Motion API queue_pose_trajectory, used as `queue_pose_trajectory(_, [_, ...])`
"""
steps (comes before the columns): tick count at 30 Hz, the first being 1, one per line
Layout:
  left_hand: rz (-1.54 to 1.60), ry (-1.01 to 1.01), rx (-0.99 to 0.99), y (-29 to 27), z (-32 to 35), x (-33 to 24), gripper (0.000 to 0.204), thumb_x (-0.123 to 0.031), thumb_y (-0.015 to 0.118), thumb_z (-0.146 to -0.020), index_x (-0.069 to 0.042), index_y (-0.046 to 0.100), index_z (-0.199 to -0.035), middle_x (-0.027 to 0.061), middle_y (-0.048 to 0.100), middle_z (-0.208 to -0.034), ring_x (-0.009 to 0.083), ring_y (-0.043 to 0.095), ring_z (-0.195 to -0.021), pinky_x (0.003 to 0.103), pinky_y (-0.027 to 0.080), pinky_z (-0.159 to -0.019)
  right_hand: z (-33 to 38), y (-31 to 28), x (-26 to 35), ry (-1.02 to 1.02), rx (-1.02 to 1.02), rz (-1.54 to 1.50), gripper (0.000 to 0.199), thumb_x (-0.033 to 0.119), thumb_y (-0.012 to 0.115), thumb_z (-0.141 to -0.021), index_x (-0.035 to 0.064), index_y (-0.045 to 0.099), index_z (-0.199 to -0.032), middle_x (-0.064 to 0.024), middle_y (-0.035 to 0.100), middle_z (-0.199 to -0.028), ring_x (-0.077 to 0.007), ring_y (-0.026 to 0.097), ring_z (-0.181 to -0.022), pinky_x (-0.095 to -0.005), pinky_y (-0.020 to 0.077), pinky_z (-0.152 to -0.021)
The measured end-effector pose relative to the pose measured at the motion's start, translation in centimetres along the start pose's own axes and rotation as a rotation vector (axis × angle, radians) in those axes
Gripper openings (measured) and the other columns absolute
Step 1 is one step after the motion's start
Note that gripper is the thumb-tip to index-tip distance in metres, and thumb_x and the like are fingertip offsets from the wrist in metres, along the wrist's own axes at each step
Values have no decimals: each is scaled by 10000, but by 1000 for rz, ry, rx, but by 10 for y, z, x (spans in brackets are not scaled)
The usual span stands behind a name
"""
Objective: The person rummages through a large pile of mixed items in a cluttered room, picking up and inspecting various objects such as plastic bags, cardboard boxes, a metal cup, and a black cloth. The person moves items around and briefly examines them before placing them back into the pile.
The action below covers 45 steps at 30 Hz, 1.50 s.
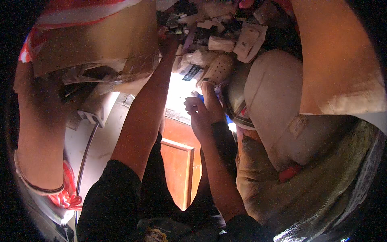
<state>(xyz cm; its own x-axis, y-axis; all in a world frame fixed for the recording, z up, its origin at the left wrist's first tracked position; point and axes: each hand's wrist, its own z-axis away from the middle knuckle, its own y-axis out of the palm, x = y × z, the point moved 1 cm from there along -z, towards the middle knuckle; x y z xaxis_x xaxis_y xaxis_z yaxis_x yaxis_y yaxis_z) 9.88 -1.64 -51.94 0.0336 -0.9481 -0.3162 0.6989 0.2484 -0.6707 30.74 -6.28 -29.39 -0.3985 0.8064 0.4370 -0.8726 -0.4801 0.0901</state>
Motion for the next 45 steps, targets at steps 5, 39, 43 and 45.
queue_pose_trajectory(5, [149,-162,-135,8,-21,18,547,-420,534,-905,16,570,-1233,267,581,-1240,407,555,-1140,447,413,-994,1,9,16,37,-56,-18,122,148,591,-926,77,622,-1020,-44,654,-954,-148,614,-842,-284,504,-747])
queue_pose_trajectory(39, [-537,589,415,-59,2,116,282,-174,552,-812,-9,606,-1034,222,597,-987,373,589,-941,470,467,-818,-69,-77,-91,75,206,-267,260,277,540,-977,48,626,-1064,-25,653,-972,-126,605,-817,-276,480,-734])
queue_pose_trajectory(43, [-619,578,397,35,37,155,248,-143,570,-766,-11,621,-969,220,602,-912,379,603,-884,488,493,-758,-7,-12,47,9,-369,-224,281,277,582,-957,64,590,-1141,-72,657,-993,-148,623,-856,-291,491,-807])
queue_pose_trajectory(45, [-549,803,290,85,55,138,231,-127,578,-743,-12,628,-937,220,605,-875,381,610,-855,497,506,-728,-13,-24,24,-78,-444,-14,309,295,571,-959,39,581,-1131,-71,642,-971,-169,620,-851,-299,487,-825])
